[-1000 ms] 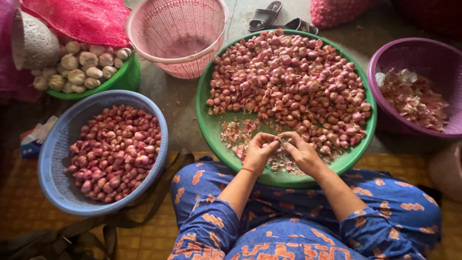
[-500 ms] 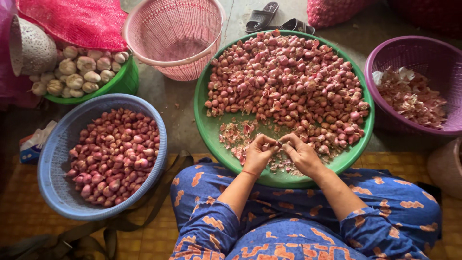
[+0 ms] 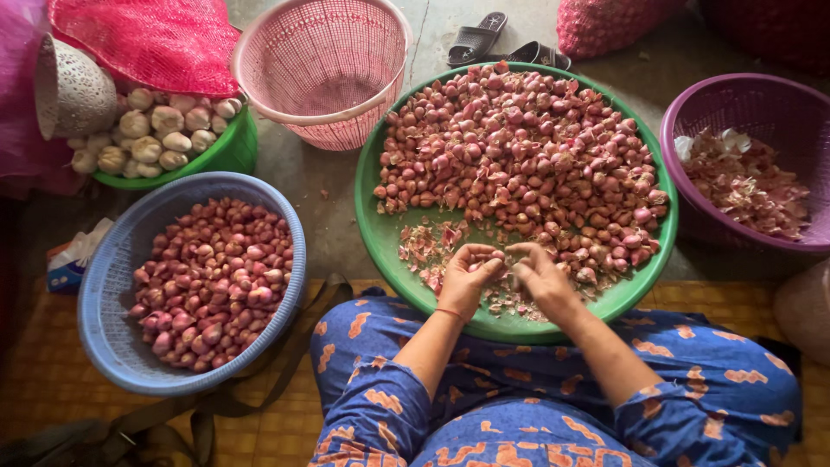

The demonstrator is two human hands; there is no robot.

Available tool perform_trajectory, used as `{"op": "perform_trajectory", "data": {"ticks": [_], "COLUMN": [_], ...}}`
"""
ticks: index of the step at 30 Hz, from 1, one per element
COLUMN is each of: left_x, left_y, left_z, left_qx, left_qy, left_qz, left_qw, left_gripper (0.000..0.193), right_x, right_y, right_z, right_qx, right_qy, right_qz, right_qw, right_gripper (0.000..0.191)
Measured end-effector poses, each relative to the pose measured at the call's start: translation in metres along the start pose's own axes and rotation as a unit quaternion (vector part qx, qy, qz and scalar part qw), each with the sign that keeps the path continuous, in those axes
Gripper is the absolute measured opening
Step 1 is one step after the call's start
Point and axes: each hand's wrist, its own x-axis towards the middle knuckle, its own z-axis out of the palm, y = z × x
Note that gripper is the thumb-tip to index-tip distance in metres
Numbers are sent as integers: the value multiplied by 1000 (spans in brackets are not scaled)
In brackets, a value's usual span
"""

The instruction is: The person sits cross-legged on the floor and peels the dry outer skins off shallots by hand, one at a time, dropping the peeled shallots onto a large green tray and letting the skins fall onto the tray. Baskets of unpeeled shallots and garlic sit beside them, and a basket holds discarded peels.

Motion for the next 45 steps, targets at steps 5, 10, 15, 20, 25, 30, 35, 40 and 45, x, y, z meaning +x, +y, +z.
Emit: {"op": "perform_trajectory", "data": {"ticks": [5,10,15,20,25,30,35,40,45], "left_x": [1,2,2,-1,-2,2,1,-1,6], "left_y": [-8,-8,-7,-3,0,-9,-11,2,3], "left_z": [-7,-8,-6,-3,0,-6,-6,-6,-12], "left_qx": [4,10,-38,116,43,57,99,7,-29], "left_qy": [-13,-17,-5,3,-27,-51,-87,-28,73], "left_qz": [10,12,-49,-8,-78,-62,-105,-115,-148], "left_qw": [1000,1000,998,993,996,995,986,993,986], "left_gripper": [16,16,16,20,20,16,17,17,20], "right_x": [1,8,7,6,8,1,5,11,5], "right_y": [14,17,16,19,12,3,4,-9,-36], "right_z": [13,7,5,11,2,-4,-2,-17,-49], "right_qx": [8,23,44,61,67,-161,-167,-142,-208], "right_qy": [18,38,36,20,82,68,88,97,190], "right_qz": [-69,-55,-46,-42,21,-200,-58,-41,-45], "right_qw": [997,998,997,997,994,964,980,984,958], "right_gripper": [24,22,20,22,26,42,16,26,44]}}
